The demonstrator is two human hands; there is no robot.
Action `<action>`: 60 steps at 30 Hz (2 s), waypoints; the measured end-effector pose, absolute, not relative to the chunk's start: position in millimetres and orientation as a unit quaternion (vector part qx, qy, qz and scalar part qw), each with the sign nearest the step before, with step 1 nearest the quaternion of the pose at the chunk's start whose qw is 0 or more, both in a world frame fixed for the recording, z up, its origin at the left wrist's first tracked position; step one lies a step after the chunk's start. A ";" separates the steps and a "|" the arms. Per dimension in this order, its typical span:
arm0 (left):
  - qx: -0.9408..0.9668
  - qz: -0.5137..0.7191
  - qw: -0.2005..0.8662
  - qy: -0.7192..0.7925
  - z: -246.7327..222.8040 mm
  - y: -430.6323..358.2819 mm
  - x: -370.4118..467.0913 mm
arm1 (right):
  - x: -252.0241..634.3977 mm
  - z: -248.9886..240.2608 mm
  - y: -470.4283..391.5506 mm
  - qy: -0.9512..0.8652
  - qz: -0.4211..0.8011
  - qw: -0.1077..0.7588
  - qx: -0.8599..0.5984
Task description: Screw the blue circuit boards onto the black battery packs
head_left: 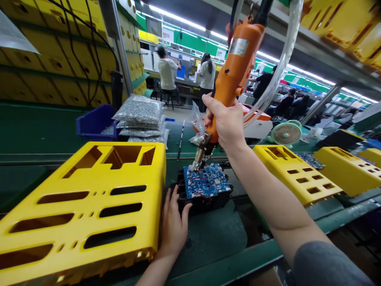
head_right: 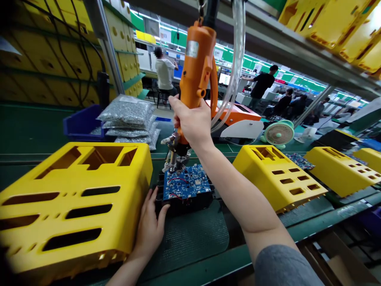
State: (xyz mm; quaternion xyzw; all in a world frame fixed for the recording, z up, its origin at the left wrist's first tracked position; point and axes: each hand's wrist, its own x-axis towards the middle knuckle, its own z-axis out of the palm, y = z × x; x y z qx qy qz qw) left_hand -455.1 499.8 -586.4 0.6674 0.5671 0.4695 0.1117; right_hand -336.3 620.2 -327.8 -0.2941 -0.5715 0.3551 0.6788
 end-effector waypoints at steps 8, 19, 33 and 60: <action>0.669 0.463 0.107 0.571 -588.2 499.3 -455.6 | -337.2 -333.8 622.0 -0.576 0.360 0.680 -0.278; 0.669 0.467 0.105 0.568 -587.1 499.6 -456.0 | -341.7 -337.1 626.7 -0.597 0.358 0.659 -0.285; 0.668 0.464 0.101 0.573 -590.8 500.9 -456.7 | -308.6 -287.6 640.2 -0.586 0.289 0.686 -0.321; 0.663 0.469 0.120 0.571 -586.0 499.2 -455.4 | -344.1 -338.6 664.7 -0.579 0.338 0.685 -0.285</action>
